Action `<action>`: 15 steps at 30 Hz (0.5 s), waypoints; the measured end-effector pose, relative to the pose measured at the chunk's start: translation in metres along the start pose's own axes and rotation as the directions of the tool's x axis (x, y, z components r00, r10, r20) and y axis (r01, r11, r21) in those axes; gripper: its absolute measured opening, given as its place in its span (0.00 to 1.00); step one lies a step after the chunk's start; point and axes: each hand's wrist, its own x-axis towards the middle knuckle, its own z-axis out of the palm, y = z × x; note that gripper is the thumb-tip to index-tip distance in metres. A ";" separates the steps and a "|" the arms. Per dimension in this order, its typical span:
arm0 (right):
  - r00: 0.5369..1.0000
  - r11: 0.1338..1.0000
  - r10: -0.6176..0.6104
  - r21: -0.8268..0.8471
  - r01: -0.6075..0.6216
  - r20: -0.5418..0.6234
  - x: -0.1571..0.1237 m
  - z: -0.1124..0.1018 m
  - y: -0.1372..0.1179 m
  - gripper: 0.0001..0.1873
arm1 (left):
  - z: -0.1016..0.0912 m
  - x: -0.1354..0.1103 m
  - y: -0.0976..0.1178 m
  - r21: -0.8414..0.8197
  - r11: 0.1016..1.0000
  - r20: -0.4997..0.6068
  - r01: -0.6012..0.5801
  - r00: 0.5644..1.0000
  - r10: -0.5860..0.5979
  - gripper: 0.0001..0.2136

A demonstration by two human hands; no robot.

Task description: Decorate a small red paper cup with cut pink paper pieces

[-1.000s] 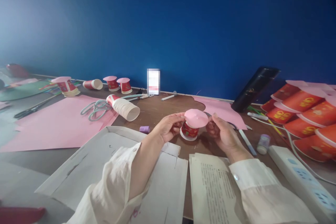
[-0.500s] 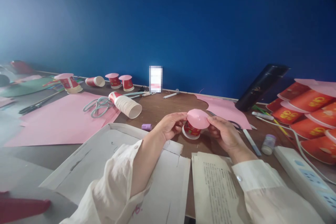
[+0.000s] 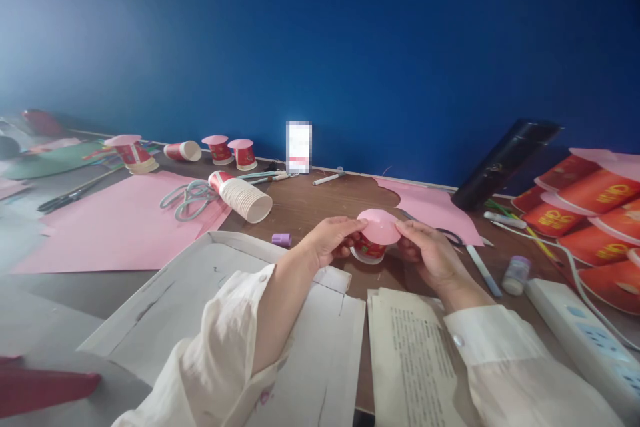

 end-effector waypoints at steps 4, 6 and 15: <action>1.000 1.000 0.004 -0.010 -0.004 0.008 0.001 0.000 0.001 0.26 | 0.000 0.002 -0.001 0.014 1.000 0.006 -0.018 1.000 0.018 0.16; 1.000 1.000 0.007 -0.014 -0.007 0.009 0.001 0.000 0.002 0.27 | 0.000 0.003 -0.002 0.017 1.000 0.014 -0.026 1.000 0.026 0.16; 0.999 0.999 0.027 -0.025 -0.026 0.020 0.001 0.000 0.003 0.26 | -0.002 0.007 -0.005 0.017 0.999 0.013 -0.046 0.999 0.046 0.17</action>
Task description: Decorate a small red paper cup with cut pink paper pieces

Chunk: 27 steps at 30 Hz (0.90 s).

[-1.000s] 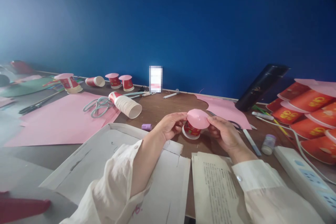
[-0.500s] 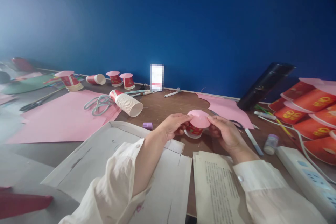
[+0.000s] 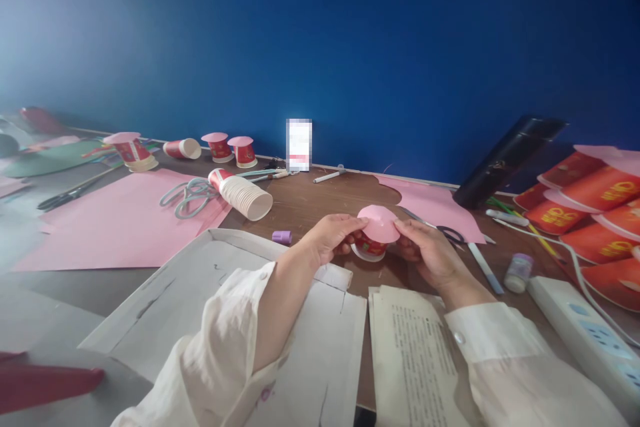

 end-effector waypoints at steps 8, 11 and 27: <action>1.000 1.000 0.011 0.017 -0.011 0.006 -0.001 0.001 -0.002 0.26 | 0.002 -0.002 0.002 -0.008 1.000 -0.011 -0.009 1.000 0.009 0.16; 1.000 1.000 0.024 0.019 -0.024 0.014 -0.001 0.002 -0.002 0.27 | 0.002 -0.002 0.002 -0.006 1.000 -0.017 -0.006 1.000 0.006 0.16; 0.998 0.997 0.060 0.041 -0.061 0.026 -0.001 0.004 -0.002 0.26 | 0.004 -0.003 0.002 -0.014 1.000 -0.028 -0.001 1.000 0.001 0.12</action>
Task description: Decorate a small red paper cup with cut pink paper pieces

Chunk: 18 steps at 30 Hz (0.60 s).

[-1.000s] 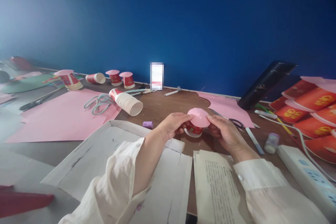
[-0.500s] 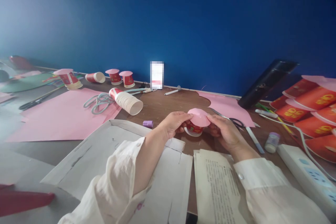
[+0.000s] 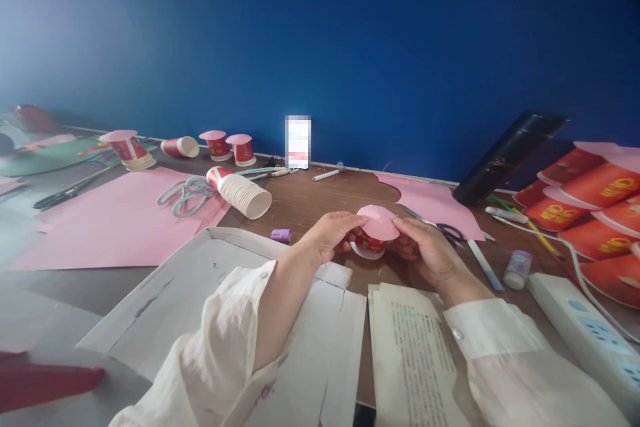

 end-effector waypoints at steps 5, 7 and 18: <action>1.000 1.000 0.011 0.008 -0.011 0.007 0.001 -0.002 0.002 0.25 | 0.000 0.000 0.000 -0.002 1.000 -0.001 0.000 1.000 0.000 0.12; 1.000 1.000 0.015 0.009 -0.015 0.012 0.002 -0.002 0.003 0.25 | 0.000 0.000 0.000 -0.003 1.000 -0.004 0.003 1.000 -0.003 0.11; 0.999 1.000 0.028 0.001 -0.028 0.027 0.001 -0.002 0.003 0.25 | 0.000 0.000 0.000 -0.013 1.000 0.004 0.028 1.000 -0.028 0.11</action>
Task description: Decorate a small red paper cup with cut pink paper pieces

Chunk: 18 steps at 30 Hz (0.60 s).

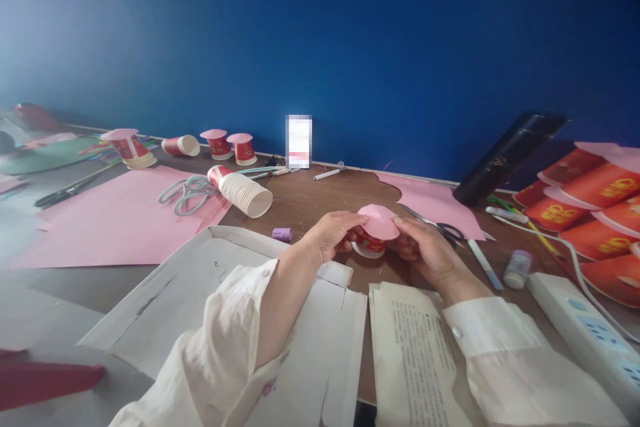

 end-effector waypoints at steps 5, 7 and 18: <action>1.000 1.000 -0.004 -0.009 0.004 0.005 0.000 0.000 -0.001 0.26 | 0.000 0.000 0.000 0.017 1.000 -0.013 -0.001 1.000 0.001 0.11; 1.000 1.000 -0.010 -0.015 0.010 0.004 0.000 0.000 -0.001 0.26 | 0.001 0.001 0.000 0.023 1.000 -0.021 -0.001 1.000 0.001 0.10; 0.987 0.989 -0.137 -0.069 0.131 -0.087 0.002 -0.002 0.001 0.21 | 0.003 0.000 -0.002 0.054 0.998 -0.027 -0.036 0.999 0.038 0.12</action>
